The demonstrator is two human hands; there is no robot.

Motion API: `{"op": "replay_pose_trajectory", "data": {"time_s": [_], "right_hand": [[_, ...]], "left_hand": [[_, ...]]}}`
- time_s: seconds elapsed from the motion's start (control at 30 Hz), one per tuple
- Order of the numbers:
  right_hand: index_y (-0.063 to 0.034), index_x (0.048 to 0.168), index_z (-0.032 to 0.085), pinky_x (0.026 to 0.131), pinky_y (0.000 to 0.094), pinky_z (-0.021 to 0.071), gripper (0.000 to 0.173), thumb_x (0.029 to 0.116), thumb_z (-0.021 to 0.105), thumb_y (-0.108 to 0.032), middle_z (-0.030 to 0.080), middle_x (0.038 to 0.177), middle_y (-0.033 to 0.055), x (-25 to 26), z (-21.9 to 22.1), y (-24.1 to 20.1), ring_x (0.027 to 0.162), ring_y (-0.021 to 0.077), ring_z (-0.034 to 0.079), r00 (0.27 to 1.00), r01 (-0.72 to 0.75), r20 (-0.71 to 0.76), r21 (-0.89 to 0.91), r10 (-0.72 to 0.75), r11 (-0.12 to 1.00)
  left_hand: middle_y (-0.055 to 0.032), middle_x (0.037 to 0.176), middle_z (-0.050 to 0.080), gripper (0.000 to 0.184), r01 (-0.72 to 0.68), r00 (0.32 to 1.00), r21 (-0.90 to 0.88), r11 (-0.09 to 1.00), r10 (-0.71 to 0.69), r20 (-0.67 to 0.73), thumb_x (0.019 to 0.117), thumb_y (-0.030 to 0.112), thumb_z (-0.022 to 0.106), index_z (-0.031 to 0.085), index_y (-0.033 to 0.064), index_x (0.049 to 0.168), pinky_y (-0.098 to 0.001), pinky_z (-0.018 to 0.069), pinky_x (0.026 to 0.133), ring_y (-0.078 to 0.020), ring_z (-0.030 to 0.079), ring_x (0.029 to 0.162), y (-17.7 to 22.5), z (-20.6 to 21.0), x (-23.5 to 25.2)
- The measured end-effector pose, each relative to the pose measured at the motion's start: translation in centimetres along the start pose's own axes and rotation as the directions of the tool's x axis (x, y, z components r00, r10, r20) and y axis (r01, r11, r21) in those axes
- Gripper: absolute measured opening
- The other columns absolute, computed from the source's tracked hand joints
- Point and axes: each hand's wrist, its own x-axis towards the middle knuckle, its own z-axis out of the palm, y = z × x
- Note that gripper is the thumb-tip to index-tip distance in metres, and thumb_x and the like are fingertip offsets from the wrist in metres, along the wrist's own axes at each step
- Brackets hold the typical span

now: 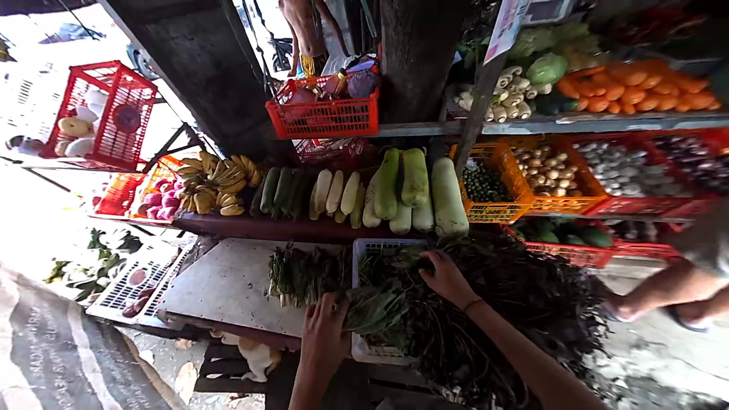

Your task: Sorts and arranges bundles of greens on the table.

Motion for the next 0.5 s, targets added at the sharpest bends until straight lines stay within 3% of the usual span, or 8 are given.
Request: {"op": "replay_pose_trajectory", "data": {"time_s": [0.07,0.13,0.2,0.27,0.3,0.33,0.4,0.5], "right_hand": [[-0.0027,0.147,0.049,0.114,0.0597,0.0359,0.065,0.0949,0.070,-0.034,0.047,0.151,0.0234,1.8,0.5,-0.5,0.142,0.0431,0.042,0.987,-0.121,0.087,-0.178,0.138,0.977],[-0.0028,0.148,0.049,0.114,0.0637,0.0317,0.071,0.0940,0.070,-0.044,0.048,0.151,0.0225,2.8,1.7,-0.7,0.144,0.0434,0.038,0.981,-0.137,0.091,-0.288,0.169,0.948],[-0.0047,0.149,0.049,0.112,0.0658,0.0310,0.076,0.0923,0.069,-0.051,0.053,0.147,0.0215,3.0,3.0,-0.6,0.141,0.0432,0.042,0.990,-0.118,0.027,-0.350,0.135,0.929],[-0.0014,0.149,0.050,0.111,0.0667,0.0296,0.076,0.0925,0.070,-0.049,0.056,0.143,0.0241,3.1,3.7,-0.8,0.137,0.0452,0.046,0.996,-0.092,-0.025,-0.379,0.090,0.921],[0.0001,0.146,0.052,0.111,0.0665,0.0298,0.071,0.0944,0.069,-0.046,0.057,0.141,0.0248,3.2,3.7,-0.8,0.136,0.0454,0.047,0.997,-0.080,-0.026,-0.400,0.076,0.913],[0.0008,0.142,0.056,0.111,0.0664,0.0300,0.064,0.0965,0.068,-0.042,0.057,0.141,0.0254,3.4,3.6,-0.8,0.137,0.0455,0.046,0.997,-0.070,-0.013,-0.412,0.071,0.908],[-0.0002,0.135,0.062,0.112,0.0662,0.0304,0.052,0.0984,0.067,-0.037,0.057,0.140,0.0257,3.9,3.3,-0.7,0.139,0.0455,0.044,0.997,-0.054,0.026,-0.399,0.070,0.915],[-0.0033,0.128,0.068,0.114,0.0627,0.0316,0.045,0.0972,0.069,-0.036,0.059,0.137,0.0229,3.9,3.3,-0.4,0.137,0.0415,0.047,0.998,-0.010,0.061,-0.277,0.028,0.961]], "left_hand": [[-0.0257,0.123,0.065,0.049,0.097,0.958,-0.243,0.965,-0.157,-0.242,0.0730,0.008,0.077,0.067,-0.0083,0.119,-0.0551,0.0551,0.095,-0.0382,0.066,0.113,-0.6,0.8,-0.2],[-0.0190,0.112,0.072,0.044,0.187,0.840,-0.595,0.782,-0.440,-0.316,0.0892,0.014,0.074,0.062,-0.0113,0.123,-0.0407,0.0589,0.093,-0.0221,0.071,0.103,-0.5,3.1,0.4],[-0.0125,0.097,0.073,0.036,0.259,0.737,-0.916,0.306,-0.676,-0.017,0.0953,0.011,0.071,0.060,-0.0074,0.123,-0.0330,0.0607,0.082,-0.0153,0.071,0.086,0.4,5.3,0.9],[-0.0120,0.085,0.069,0.024,0.314,0.671,-0.934,-0.173,-0.655,0.347,0.0963,0.007,0.067,0.059,-0.0047,0.116,-0.0328,0.0606,0.070,-0.0169,0.068,0.072,1.0,6.7,0.7],[-0.0112,0.080,0.068,0.018,0.330,0.653,-0.893,-0.307,-0.609,0.451,0.0971,0.007,0.065,0.061,-0.0041,0.111,-0.0317,0.0603,0.067,-0.0167,0.068,0.068,1.3,7.2,0.6],[-0.0109,0.080,0.067,0.016,0.334,0.659,-0.859,-0.388,-0.556,0.507,0.0982,0.007,0.062,0.060,-0.0037,0.110,-0.0320,0.0608,0.067,-0.0173,0.068,0.068,1.6,7.6,0.4],[-0.0140,0.088,0.069,0.023,0.332,0.692,-0.831,-0.447,-0.482,0.536,0.0998,0.006,0.057,0.055,-0.0042,0.121,-0.0361,0.0621,0.074,-0.0221,0.071,0.076,2.1,8.1,0.0],[-0.0197,0.112,0.069,0.045,0.356,0.791,-0.869,-0.345,-0.384,0.476,0.0982,0.001,0.056,0.040,-0.0037,0.140,-0.0408,0.0602,0.087,-0.0273,0.072,0.098,2.4,8.3,-0.7]]}}
